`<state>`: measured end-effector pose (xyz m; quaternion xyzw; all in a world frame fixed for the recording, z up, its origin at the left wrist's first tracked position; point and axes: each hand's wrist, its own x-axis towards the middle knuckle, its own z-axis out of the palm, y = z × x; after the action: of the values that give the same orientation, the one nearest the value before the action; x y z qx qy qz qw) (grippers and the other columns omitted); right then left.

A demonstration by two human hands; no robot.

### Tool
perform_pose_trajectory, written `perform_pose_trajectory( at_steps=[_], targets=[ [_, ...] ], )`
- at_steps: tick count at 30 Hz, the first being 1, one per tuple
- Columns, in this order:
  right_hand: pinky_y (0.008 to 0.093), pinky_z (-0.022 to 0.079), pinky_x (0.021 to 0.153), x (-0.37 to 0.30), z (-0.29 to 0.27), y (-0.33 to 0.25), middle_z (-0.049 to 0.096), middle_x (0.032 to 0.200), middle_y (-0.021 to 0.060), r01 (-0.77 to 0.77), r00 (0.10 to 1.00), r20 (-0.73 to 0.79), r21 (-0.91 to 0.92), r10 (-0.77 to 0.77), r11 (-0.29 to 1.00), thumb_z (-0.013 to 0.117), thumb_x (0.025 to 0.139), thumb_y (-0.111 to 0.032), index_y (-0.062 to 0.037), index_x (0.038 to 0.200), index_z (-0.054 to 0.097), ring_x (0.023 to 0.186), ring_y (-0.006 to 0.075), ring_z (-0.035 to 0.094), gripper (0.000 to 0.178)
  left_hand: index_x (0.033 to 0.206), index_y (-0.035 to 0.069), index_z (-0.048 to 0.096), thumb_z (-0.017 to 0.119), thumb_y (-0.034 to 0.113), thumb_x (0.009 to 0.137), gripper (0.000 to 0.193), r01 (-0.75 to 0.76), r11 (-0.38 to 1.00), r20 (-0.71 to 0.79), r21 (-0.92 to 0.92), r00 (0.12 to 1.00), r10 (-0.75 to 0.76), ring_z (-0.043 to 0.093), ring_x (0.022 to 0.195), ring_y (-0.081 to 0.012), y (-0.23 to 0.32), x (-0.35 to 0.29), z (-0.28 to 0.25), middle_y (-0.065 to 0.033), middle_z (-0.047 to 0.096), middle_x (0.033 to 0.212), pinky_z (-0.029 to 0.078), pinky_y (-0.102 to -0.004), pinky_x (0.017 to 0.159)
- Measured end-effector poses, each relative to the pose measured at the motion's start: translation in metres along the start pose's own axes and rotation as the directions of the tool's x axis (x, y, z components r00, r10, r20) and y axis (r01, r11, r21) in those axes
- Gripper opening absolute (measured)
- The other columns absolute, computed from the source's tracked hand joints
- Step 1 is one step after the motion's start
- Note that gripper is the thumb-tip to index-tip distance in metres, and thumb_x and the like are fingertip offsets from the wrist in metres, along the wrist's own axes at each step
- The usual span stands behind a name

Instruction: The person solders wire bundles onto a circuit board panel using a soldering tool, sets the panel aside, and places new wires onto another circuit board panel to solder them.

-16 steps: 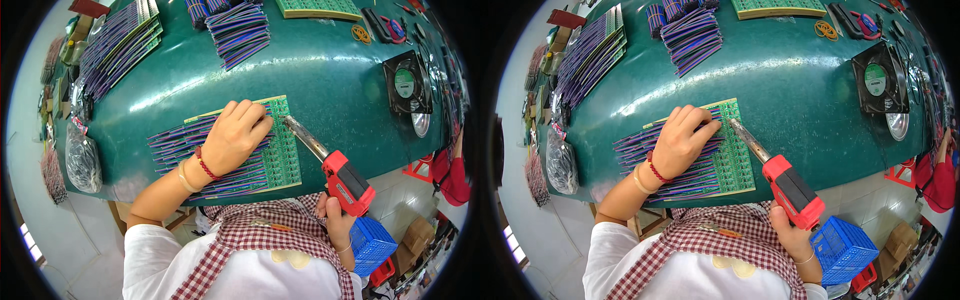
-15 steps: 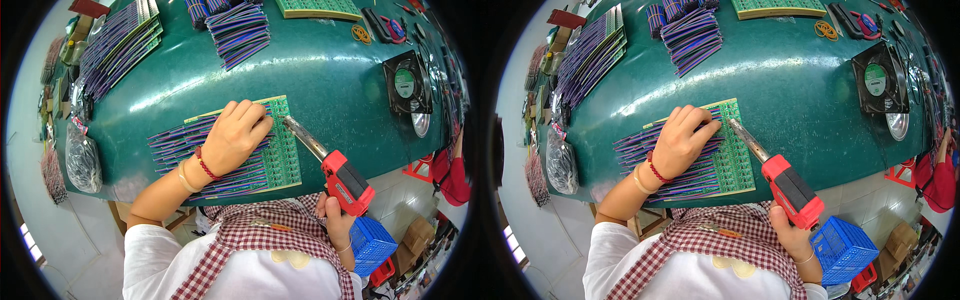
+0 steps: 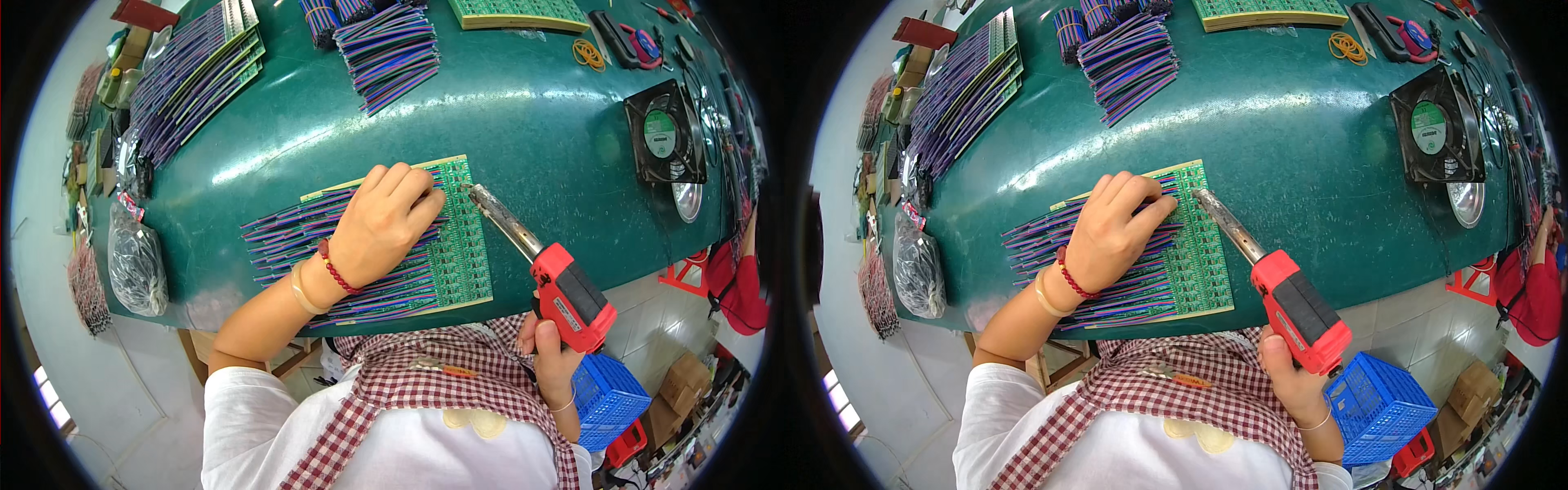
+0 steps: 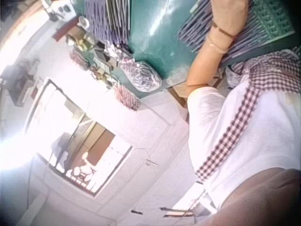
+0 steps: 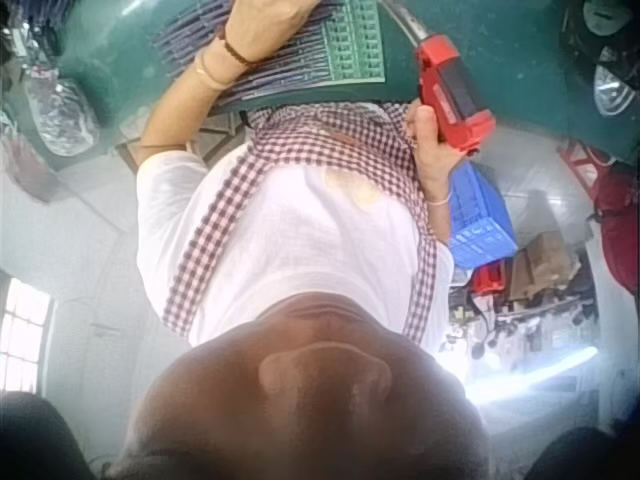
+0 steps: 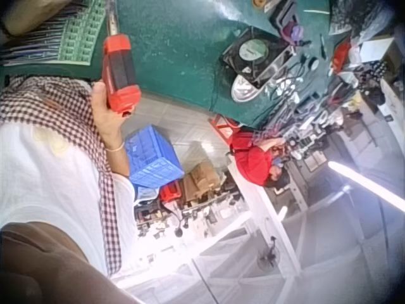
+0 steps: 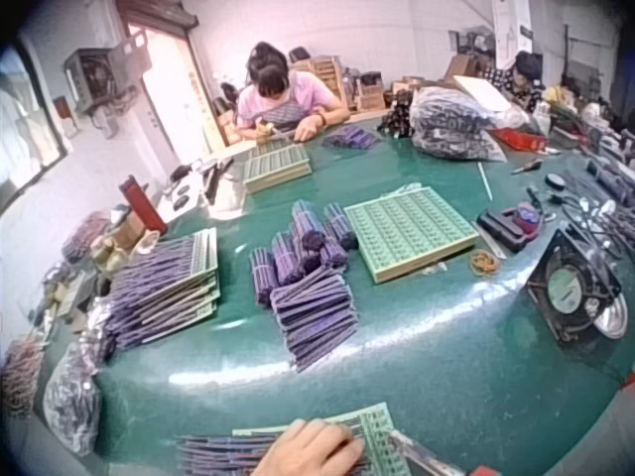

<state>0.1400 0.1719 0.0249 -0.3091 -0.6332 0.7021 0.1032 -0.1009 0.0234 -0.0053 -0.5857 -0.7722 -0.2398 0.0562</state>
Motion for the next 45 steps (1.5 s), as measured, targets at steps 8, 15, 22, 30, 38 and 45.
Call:
perform_pose_trajectory(
  at_steps=[8, 15, 22, 30, 38, 45],
  targets=[
    [0.0248, 0.038, 0.045, 0.0, 0.0, 0.007, 0.052, 0.061, 0.0067, 0.09, 0.996, 0.027, -0.075, -0.089, 0.993, 0.054, 0.095, -0.025, 0.0066, 0.121, 0.049, 0.047, 0.0109, 0.045, 0.041, 0.091, 0.003, 0.064, 0.062, 0.005, 0.073, 0.019, -0.001, 1.0, -0.015, -0.005, 1.0, 0.001, 0.053, 0.077, -0.0222, 0.0, 0.0, 0.001, -0.0073, 0.055, 0.088, 0.042, -0.033, 0.066],
    [0.0243, 0.038, 0.045, -0.001, 0.001, 0.005, 0.052, 0.061, 0.0066, 0.068, 0.998, 0.015, -0.043, -0.068, 0.997, 0.055, 0.095, -0.024, 0.0063, 0.121, 0.049, 0.048, 0.0107, 0.046, 0.04, 0.09, 0.004, 0.065, 0.062, 0.003, 0.071, 0.019, 0.013, 1.0, 0.022, 0.017, 1.0, -0.013, 0.053, 0.078, -0.022, 0.002, 0.001, -0.001, -0.0068, 0.054, 0.088, 0.041, -0.0331, 0.067],
    [0.0244, 0.044, 0.05, -0.005, -0.003, 0.002, 0.057, 0.07, 0.0033, 0.034, 0.999, 0.004, 0.059, -0.034, 0.998, 0.06, 0.091, -0.012, 0.0004, 0.097, 0.056, 0.057, 0.0086, 0.052, 0.014, 0.096, 0.008, 0.068, 0.061, 0.006, 0.075, 0.022, 0.056, 0.987, 0.146, 0.153, 0.986, -0.078, 0.053, 0.089, -0.0211, 0.011, 0.003, -0.018, -0.0043, 0.055, 0.095, 0.04, -0.0349, 0.078],
    [0.025, 0.04, 0.045, -0.012, -0.007, 0.007, 0.053, 0.061, 0.0073, 0.119, 0.992, -0.05, 0.025, -0.117, 0.993, 0.055, 0.095, -0.028, 0.005, 0.121, 0.048, 0.047, 0.0112, 0.046, 0.043, 0.092, 0.008, 0.063, 0.065, 0.006, 0.075, 0.018, 0.134, 0.986, 0.197, 0.101, 0.969, -0.152, 0.053, 0.089, -0.0244, 0.02, 0.004, -0.029, -0.0063, 0.054, 0.093, 0.042, -0.0364, 0.077],
    [0.0254, 0.041, 0.044, -0.014, -0.013, 0.01, 0.053, 0.061, 0.0074, 0.15, 0.986, -0.076, 0.016, -0.149, 0.989, 0.055, 0.095, -0.028, 0.0068, 0.121, 0.048, 0.046, 0.0111, 0.046, 0.045, 0.083, 0.003, 0.054, 0.068, 0.003, 0.075, 0.015, 0.291, 0.942, 0.248, -0.169, 0.937, -0.245, 0.054, 0.083, -0.0322, 0.025, -0.006, -0.014, -0.0128, 0.054, 0.082, 0.045, -0.0404, 0.074],
    [0.0254, 0.042, 0.044, -0.014, -0.014, 0.011, 0.052, 0.061, 0.0074, 0.115, 0.99, -0.083, 0.041, -0.112, 0.992, 0.055, 0.095, -0.026, 0.0069, 0.121, 0.048, 0.046, 0.0106, 0.046, 0.043, 0.086, 0.002, 0.054, 0.067, 0.002, 0.076, 0.017, 0.338, 0.926, 0.243, -0.166, 0.924, -0.294, 0.055, 0.083, -0.0324, 0.04, -0.013, -0.018, -0.0132, 0.054, 0.085, 0.046, -0.0411, 0.073]
  ],
)
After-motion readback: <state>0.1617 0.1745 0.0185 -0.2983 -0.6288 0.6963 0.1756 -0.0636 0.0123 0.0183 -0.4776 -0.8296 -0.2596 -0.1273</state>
